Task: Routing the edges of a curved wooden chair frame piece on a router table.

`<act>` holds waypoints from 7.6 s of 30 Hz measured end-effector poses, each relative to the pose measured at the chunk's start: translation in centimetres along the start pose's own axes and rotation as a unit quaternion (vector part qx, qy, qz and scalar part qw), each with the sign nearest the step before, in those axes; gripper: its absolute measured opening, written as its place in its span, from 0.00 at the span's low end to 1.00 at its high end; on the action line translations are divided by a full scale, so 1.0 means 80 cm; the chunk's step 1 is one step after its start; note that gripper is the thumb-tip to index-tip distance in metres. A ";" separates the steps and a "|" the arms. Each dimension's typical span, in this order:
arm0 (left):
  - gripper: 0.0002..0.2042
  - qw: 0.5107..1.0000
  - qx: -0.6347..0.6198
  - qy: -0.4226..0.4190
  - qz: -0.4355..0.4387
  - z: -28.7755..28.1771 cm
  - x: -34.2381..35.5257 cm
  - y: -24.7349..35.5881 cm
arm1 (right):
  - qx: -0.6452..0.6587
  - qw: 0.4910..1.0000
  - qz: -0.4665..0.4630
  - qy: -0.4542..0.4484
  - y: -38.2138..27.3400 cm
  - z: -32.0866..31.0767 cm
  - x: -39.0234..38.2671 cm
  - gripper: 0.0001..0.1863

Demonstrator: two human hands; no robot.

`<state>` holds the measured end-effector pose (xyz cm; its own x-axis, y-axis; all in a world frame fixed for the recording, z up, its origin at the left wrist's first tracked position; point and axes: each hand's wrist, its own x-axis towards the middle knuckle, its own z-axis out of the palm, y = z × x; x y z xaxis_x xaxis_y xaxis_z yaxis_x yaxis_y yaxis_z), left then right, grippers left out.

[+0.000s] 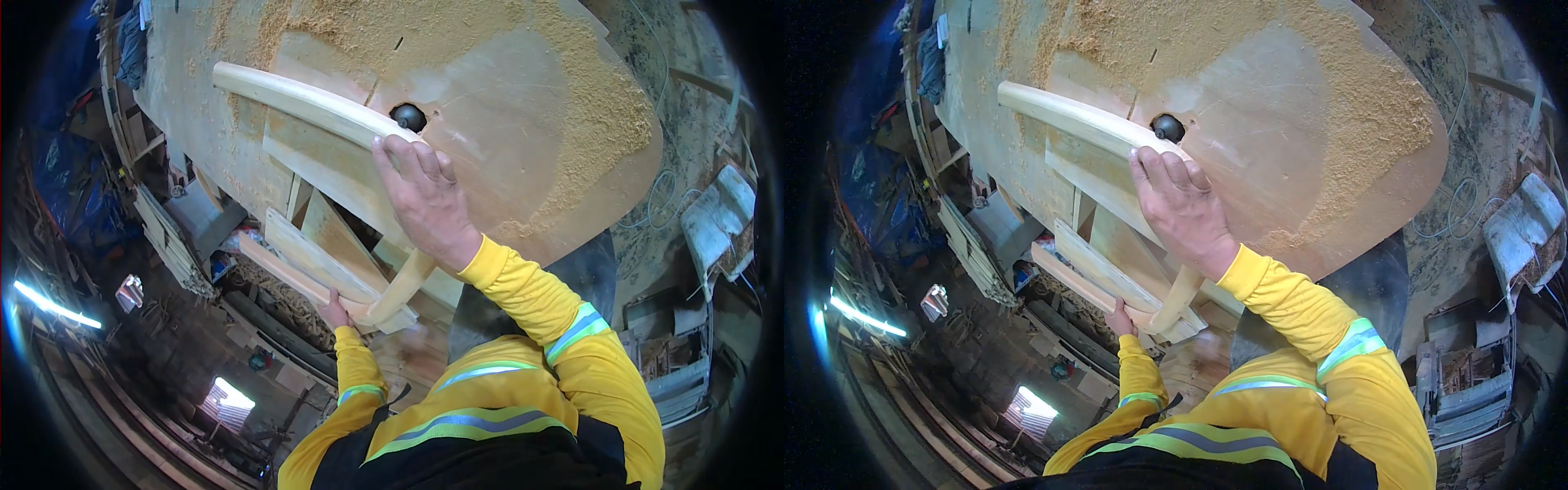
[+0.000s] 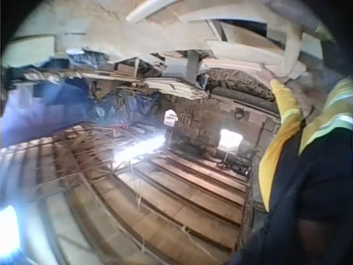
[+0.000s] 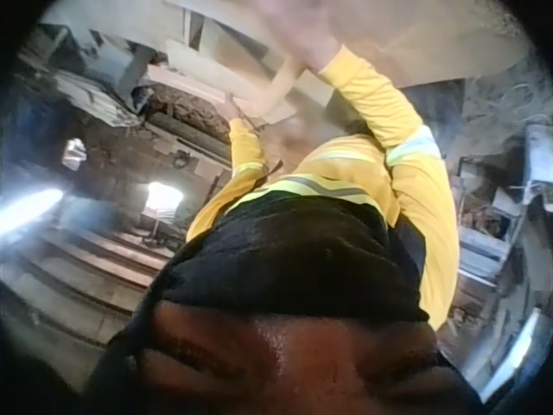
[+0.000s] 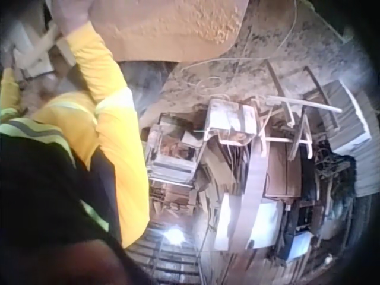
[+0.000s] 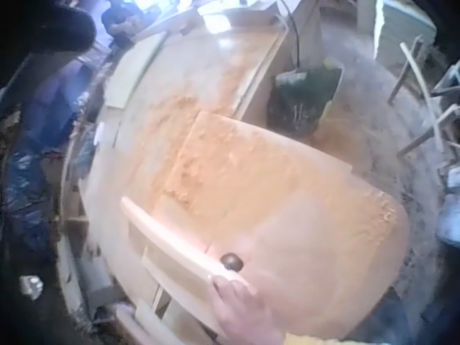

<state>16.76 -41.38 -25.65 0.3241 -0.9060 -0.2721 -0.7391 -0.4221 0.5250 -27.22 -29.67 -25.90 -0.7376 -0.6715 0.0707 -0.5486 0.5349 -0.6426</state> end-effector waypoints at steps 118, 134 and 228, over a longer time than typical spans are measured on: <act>0.36 0.805 -0.496 -0.106 0.307 -0.112 -0.255 0.319 | 0.573 0.816 -0.025 -0.070 0.275 -0.620 -0.151 0.29; 0.36 0.947 -0.128 -0.171 0.240 0.220 -0.277 0.198 | 0.223 0.923 0.292 -0.112 0.406 -0.505 -0.142 0.32; 0.30 0.898 -0.050 -0.187 0.396 0.313 -0.263 0.214 | 0.223 0.871 0.429 -0.091 0.512 -0.439 -0.169 0.32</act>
<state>-17.48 -28.75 -31.11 -0.5137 -0.8577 -0.0231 -0.5872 0.3318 0.7383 -53.52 19.35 -26.36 -0.7037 -0.2153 -0.6771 0.4102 0.6550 -0.6346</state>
